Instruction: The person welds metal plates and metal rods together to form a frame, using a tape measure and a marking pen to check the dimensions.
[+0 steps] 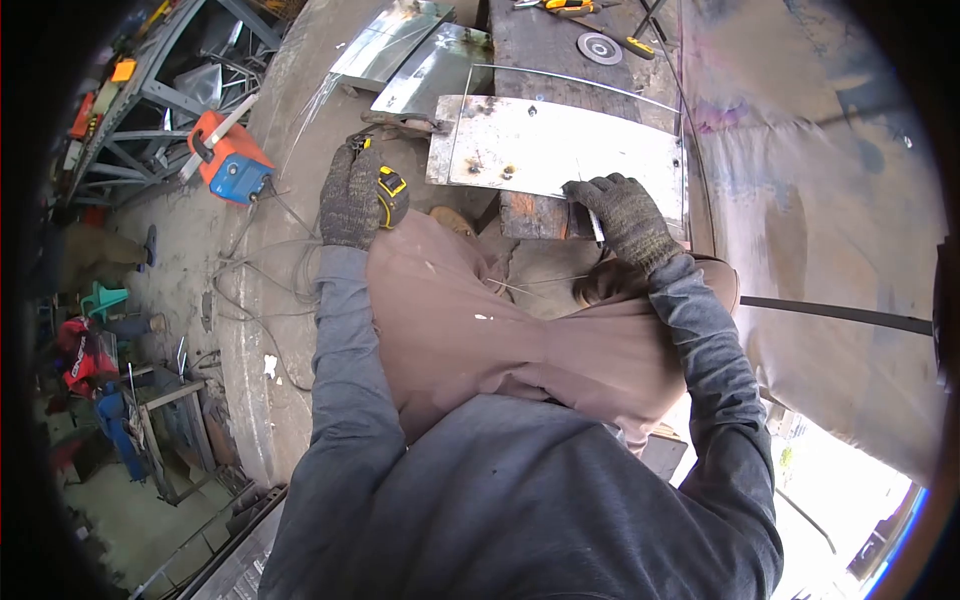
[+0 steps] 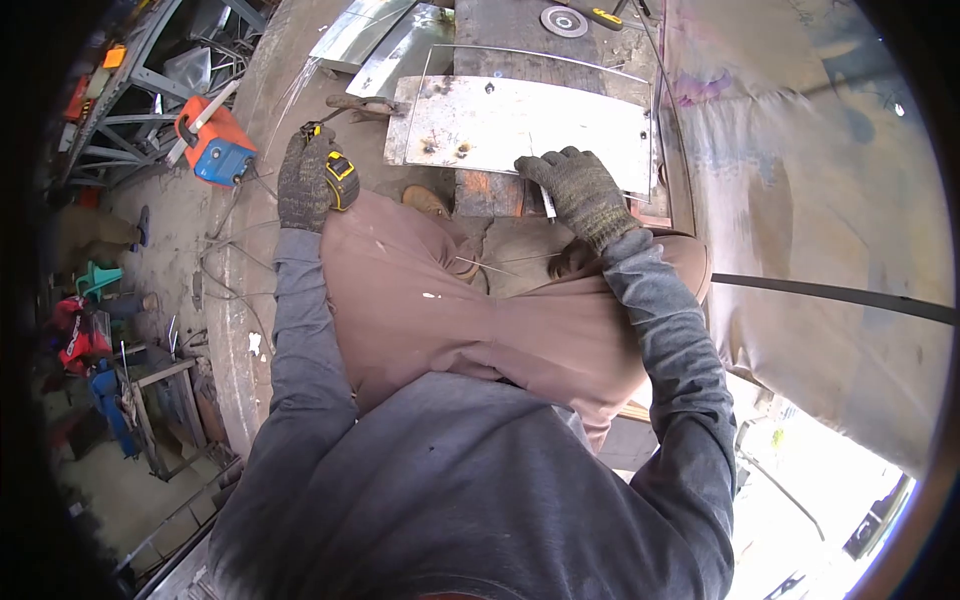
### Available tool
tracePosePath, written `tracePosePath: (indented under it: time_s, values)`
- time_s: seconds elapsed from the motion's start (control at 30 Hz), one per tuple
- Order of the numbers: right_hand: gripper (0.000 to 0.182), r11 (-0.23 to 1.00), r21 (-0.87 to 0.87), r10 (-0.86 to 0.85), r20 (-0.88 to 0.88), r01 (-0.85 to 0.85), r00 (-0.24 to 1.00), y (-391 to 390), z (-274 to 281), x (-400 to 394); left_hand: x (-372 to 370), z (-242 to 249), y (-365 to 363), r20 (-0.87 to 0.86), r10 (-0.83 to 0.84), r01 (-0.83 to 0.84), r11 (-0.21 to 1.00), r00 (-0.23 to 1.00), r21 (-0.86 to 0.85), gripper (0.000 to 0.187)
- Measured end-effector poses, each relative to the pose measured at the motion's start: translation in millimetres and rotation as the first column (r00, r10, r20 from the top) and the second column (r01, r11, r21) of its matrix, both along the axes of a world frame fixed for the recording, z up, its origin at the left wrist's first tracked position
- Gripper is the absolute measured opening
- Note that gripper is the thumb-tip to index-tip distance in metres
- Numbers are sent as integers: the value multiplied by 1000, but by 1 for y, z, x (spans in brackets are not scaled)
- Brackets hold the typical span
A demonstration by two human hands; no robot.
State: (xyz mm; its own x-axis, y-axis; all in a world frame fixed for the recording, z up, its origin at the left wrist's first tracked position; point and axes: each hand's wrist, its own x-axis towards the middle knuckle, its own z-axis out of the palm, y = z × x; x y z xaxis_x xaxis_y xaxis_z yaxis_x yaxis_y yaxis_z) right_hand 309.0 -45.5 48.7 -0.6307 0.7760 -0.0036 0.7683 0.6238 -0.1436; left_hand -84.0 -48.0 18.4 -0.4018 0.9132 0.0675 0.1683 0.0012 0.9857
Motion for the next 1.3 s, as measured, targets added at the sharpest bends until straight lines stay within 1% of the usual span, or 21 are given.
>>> tracePosePath:
  time_s: [0.1, 0.2, 0.3, 0.33, 0.4, 0.53, 0.6, 0.63, 0.7, 0.73, 0.8, 0.83, 0.87, 0.93, 0.97, 1.03, 1.07, 1.13, 1.2, 1.23, 1.3]
  values:
    - [48, 1000, 29, 1, -58, 1, 998, 4, -1, 2, -3, -3, 3, 40, -37, 36, 999, 999, 29, 22]
    - [80, 998, -65, -2, -47, -1, 999, 5, 4, 6, 0, -2, 6, 233, -67, 60, 997, 970, 40, 8]
    - [63, 997, -45, -58, -78, 55, 995, 4, 2, 9, -6, -2, 4, 508, -111, 163, 985, 854, -60, 15]
    - [57, 997, -22, -76, -57, 74, 996, 8, -10, 9, -5, 0, 5, 517, -136, 192, 980, 845, -55, 15]
    - [49, 993, 9, -114, -40, 115, 993, 3, -5, 7, -4, 6, 8, 363, -73, 114, 989, 929, -91, 15]
    - [47, 988, 8, -152, -57, 153, 987, 2, -6, 11, -8, -1, 15, 336, -118, 168, 978, 934, -122, 20]
    - [48, 983, -7, -183, -79, 183, 980, -1, -3, 11, -6, -7, 16, 114, -149, 155, 987, 982, -45, 26]
    - [48, 982, -4, -187, -82, 188, 979, -3, -3, 11, -5, -10, 16, 112, -155, 160, 986, 982, -42, 26]
    - [42, 983, -18, -182, -261, 184, 948, -8, 0, 8, 5, -2, 14, -407, -297, 325, 946, 864, 0, 28]
    - [42, 982, -12, -184, -266, 187, 946, -10, 1, 4, 8, 2, 11, -412, -297, 329, 944, 861, 5, 28]
    - [37, 980, -155, -193, -618, 123, 762, -18, 10, -8, 55, 50, -8, -448, -432, 388, 901, 783, -191, 30]
    - [37, 995, 17, -56, -700, 95, 712, -24, 4, -12, 74, 61, -16, -371, -545, 466, 837, 752, -287, 32]
    - [37, 995, 15, -61, -704, 100, 708, -32, 4, -18, 89, 67, -23, -279, -644, 537, 756, 712, -375, 35]
    - [35, 993, -20, -86, -778, 112, 623, -52, 11, -32, 110, 49, -29, -261, -755, 714, 655, 602, -248, 33]
    - [32, 994, -92, -110, -799, 60, 591, -58, 16, -37, 112, 26, -28, -257, -751, 708, 660, 608, -253, 33]
    - [32, 997, -75, -59, -814, -4, 578, -60, 2, -37, 112, -17, -31, -44, -809, 729, 550, 586, -407, 40]
    - [32, 997, -48, -10, -827, -54, 562, -61, -3, -37, 117, -3, -36, -40, -805, 723, 553, 592, -414, 40]
    - [32, 989, -131, -68, -817, -69, 573, -66, 4, -30, 137, 40, -41, -210, -857, 767, 515, 471, -384, 46]
    - [32, 988, -154, -124, -796, 0, 593, -64, 13, -23, 132, 32, -35, -111, -870, 816, 490, 481, -307, 52]
    - [31, 990, -126, -138, -813, 61, 566, -63, 26, -12, 130, 43, -31, -167, -875, 767, 480, 455, -425, 45]
    - [27, 888, -442, -452, -790, 126, 414, -55, 44, 20, 124, 61, -18, -215, -878, 702, 473, 428, -532, 38]
